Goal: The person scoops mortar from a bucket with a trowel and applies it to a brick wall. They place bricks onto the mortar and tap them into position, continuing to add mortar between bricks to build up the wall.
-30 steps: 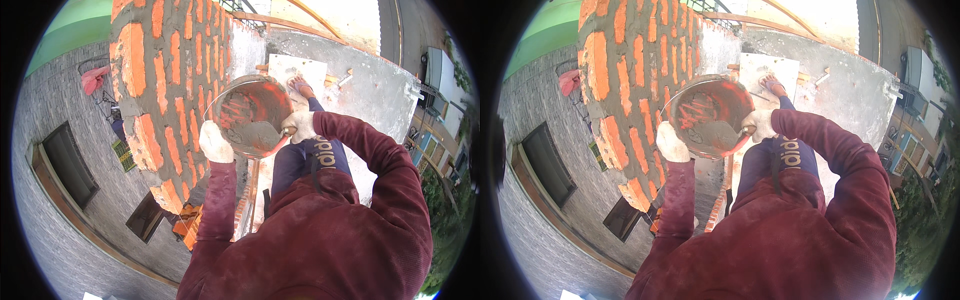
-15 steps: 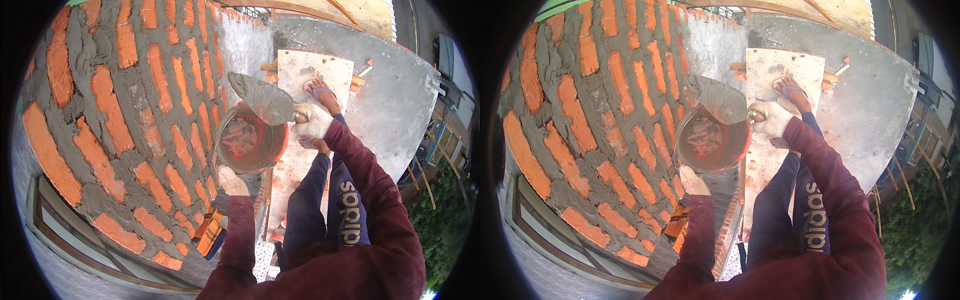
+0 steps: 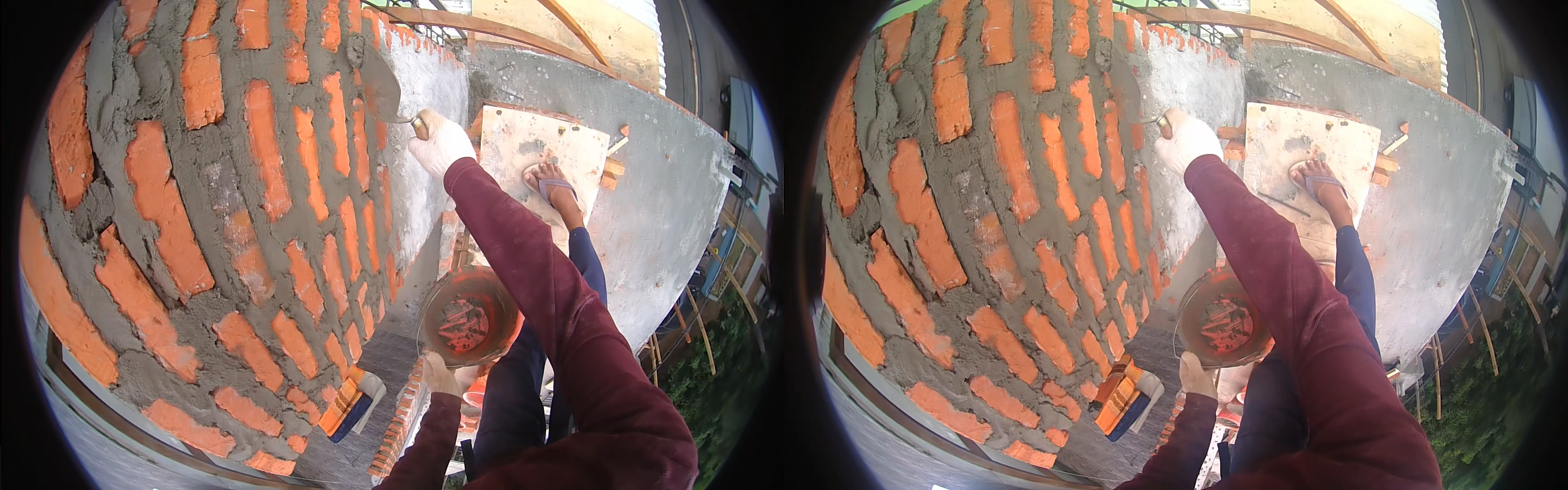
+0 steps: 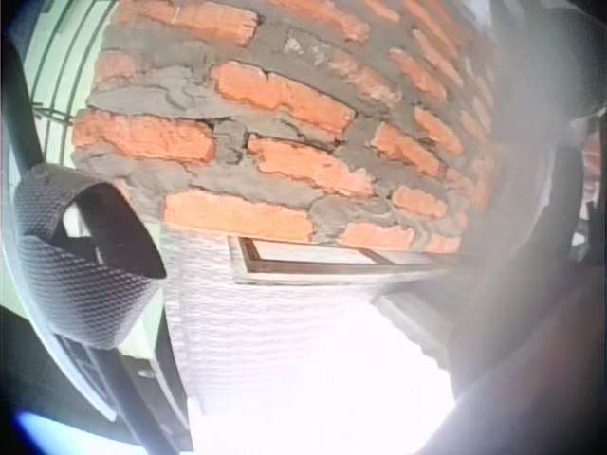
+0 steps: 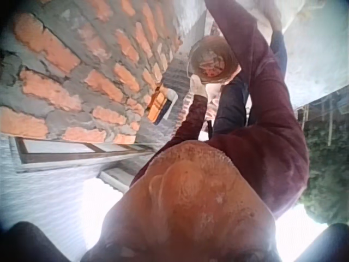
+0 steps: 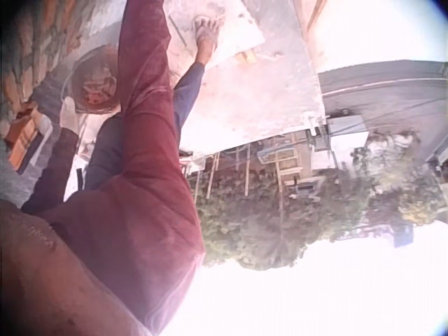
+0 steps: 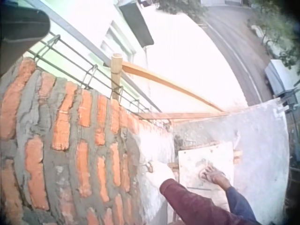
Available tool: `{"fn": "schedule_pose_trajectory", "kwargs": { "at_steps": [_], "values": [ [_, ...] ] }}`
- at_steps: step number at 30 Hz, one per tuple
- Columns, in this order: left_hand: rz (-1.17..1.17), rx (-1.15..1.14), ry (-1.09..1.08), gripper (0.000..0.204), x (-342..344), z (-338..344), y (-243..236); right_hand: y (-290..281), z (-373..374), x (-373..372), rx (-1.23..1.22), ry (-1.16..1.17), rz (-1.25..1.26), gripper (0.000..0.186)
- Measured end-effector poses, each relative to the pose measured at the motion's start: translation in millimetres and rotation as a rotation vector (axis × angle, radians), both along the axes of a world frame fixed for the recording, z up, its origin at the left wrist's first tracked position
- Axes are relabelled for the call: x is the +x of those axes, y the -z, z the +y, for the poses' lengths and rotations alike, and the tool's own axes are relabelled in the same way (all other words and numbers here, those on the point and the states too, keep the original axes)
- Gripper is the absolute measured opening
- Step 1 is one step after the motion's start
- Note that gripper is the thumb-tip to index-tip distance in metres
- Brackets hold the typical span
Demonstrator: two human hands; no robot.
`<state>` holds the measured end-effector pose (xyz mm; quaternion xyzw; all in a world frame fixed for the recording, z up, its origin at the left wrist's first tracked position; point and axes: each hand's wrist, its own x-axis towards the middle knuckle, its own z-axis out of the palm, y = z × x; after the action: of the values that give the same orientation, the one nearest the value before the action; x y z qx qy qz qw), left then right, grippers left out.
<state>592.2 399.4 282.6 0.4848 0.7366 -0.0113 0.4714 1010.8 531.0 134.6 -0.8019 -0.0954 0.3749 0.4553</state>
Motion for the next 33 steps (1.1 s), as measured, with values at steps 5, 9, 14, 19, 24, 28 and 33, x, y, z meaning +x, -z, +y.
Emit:
{"fn": "schedule_pose_trajectory", "kwargs": {
  "at_steps": [5, 9, 14, 19, 24, 28, 33],
  "values": [
    [-0.058, 0.013, -0.126, 0.044, 9, 0, -9, -47, 27, -13, -0.123, -0.119, -0.071, 0.028],
    [0.037, 0.139, 0.372, 0.034, 15, 10, -24, -105, 41, -3, -0.129, -0.227, 0.011, 0.026],
    [0.237, 0.130, 0.679, 0.025, 79, 24, -62, -131, 41, 1, -0.149, -0.304, 0.008, 0.027],
    [0.037, 0.150, 0.390, 0.045, 28, 24, -24, -161, 15, -34, -0.086, -0.373, -0.024, 0.029],
    [-0.165, -0.004, -0.035, 0.051, 60, 34, -55, -152, 24, -13, -0.078, -0.152, 0.078, 0.031],
    [-0.160, 0.102, -0.014, 0.048, 63, 34, -72, -172, 39, -27, -0.102, -0.240, -0.059, 0.032],
    [-0.207, 0.248, -0.001, 0.048, 50, 48, -96, -265, -158, -39, 0.137, -0.552, -0.446, 0.047]
  ]
}}
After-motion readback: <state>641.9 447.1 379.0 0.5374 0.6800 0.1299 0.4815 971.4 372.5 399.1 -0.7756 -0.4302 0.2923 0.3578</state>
